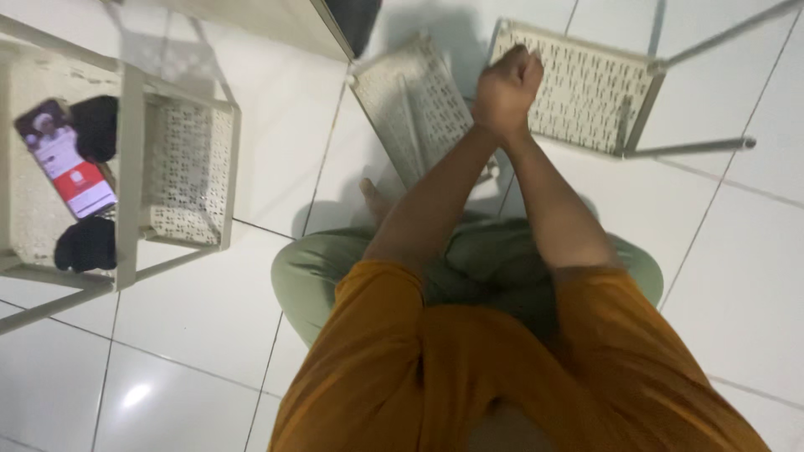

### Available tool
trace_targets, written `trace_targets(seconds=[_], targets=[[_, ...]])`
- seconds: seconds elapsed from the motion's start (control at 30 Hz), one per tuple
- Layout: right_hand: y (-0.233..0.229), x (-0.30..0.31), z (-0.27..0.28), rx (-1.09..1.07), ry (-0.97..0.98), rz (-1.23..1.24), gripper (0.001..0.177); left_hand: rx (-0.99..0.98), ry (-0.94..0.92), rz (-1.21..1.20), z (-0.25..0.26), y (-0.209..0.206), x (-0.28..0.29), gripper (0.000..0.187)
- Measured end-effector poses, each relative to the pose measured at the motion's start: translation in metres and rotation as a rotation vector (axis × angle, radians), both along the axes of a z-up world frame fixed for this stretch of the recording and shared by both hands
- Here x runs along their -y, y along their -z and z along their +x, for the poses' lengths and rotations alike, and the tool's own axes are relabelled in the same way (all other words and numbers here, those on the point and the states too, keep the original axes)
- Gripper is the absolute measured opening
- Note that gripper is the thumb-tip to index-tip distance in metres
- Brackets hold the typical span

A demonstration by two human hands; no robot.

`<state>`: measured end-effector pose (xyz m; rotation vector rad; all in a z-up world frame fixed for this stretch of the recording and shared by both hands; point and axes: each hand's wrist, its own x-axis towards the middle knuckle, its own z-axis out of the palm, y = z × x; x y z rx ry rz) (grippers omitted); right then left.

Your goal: The person sits on the floor and assembles a small white plastic shelving unit. They insert vertical poles into the corner holes of perforated trays and then stack the trays to form a two-tier structure.

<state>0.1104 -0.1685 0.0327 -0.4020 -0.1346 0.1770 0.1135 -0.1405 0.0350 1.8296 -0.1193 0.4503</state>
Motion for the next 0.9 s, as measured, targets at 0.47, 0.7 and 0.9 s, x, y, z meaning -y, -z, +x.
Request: trace_targets(seconds=[0.47, 0.7, 0.9], targets=[[-0.015, 0.028, -0.044, 0.288, 0.402, -1.933, 0.043, -0.242, 0.063, -0.124, -0.025, -0.025, -0.019, 0.032], [-0.011, 0.093, -0.069, 0.089, 0.159, -1.928, 0.017, -0.443, -0.064, 0.231, -0.053, 0.078, -0.114, 0.028], [-0.005, 0.130, -0.103, -0.126, -0.008, -1.726, 0.018, -0.509, -0.230, 0.593, -0.075, 0.103, -0.143, 0.062]])
